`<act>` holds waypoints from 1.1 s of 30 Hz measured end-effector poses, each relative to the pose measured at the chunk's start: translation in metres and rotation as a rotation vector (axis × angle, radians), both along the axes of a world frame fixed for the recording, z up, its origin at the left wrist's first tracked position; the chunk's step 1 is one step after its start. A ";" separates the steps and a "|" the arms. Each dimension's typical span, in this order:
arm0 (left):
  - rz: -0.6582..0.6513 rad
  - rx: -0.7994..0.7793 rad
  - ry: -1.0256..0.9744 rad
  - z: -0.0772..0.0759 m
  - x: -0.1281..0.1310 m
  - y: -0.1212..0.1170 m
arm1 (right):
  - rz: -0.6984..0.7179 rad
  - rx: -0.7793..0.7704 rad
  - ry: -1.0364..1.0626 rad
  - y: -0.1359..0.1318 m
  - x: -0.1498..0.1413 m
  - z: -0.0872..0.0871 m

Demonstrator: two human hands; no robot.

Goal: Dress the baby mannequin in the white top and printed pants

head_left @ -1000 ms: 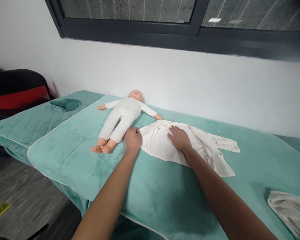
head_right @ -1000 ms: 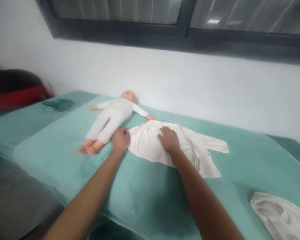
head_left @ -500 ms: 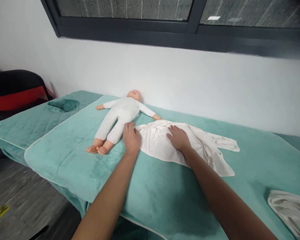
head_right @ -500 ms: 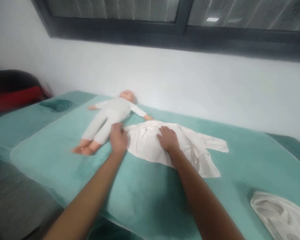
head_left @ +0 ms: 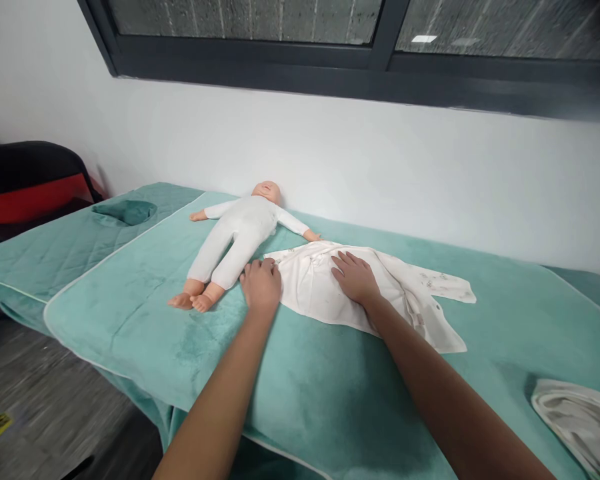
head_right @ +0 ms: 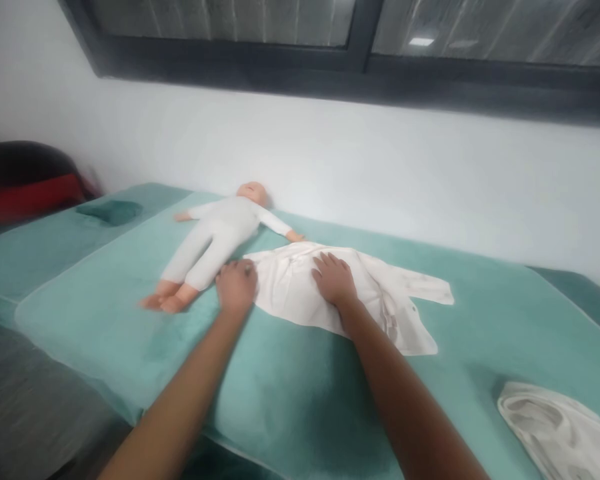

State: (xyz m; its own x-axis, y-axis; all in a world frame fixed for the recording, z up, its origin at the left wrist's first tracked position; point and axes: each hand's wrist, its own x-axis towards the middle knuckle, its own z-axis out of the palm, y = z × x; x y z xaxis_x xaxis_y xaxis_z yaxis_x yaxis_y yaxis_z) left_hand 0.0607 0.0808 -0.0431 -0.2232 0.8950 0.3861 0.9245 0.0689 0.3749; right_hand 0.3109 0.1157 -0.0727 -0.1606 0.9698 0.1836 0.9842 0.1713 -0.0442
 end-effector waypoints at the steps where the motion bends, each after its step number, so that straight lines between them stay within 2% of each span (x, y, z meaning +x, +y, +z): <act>1: -0.021 -0.011 -0.048 0.000 -0.002 0.001 | 0.006 0.004 -0.006 0.000 0.000 0.000; 5: -0.085 0.063 -0.230 -0.002 -0.007 0.007 | 0.040 -0.012 -0.024 -0.001 -0.001 0.000; 8: -0.088 0.128 -0.280 -0.004 -0.008 0.009 | 0.060 -0.033 -0.033 0.000 -0.001 0.001; 12: -0.051 0.082 -0.210 -0.005 -0.005 0.009 | 0.097 -0.034 -0.055 0.001 -0.002 0.001; 16: -0.034 0.052 -0.146 -0.003 -0.002 0.008 | 0.193 -0.027 -0.061 0.004 -0.003 0.000; 22: -0.105 0.282 -0.113 -0.003 0.000 0.006 | 0.336 -0.025 -0.035 0.006 -0.005 0.000; 25: -0.162 0.312 -0.010 -0.001 0.003 0.001 | 0.354 -0.026 -0.027 0.000 -0.007 0.001; 27: -0.273 0.335 0.070 0.002 0.007 -0.008 | 0.356 -0.024 -0.017 -0.005 -0.009 0.002; 31: -0.779 0.301 0.227 0.006 0.019 -0.033 | 0.360 -0.028 0.023 -0.013 -0.011 0.005; 33: -0.944 0.222 0.265 0.007 0.024 -0.042 | 0.358 -0.033 0.043 -0.015 -0.012 0.008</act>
State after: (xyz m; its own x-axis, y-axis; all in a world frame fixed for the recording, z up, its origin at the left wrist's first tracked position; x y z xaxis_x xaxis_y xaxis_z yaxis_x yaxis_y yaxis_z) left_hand 0.0847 0.0388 -0.0365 0.6582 0.5626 0.5003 0.6198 -0.7821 0.0640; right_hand 0.2986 0.1008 -0.0651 -0.4842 0.8589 0.1669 0.8591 0.5028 -0.0955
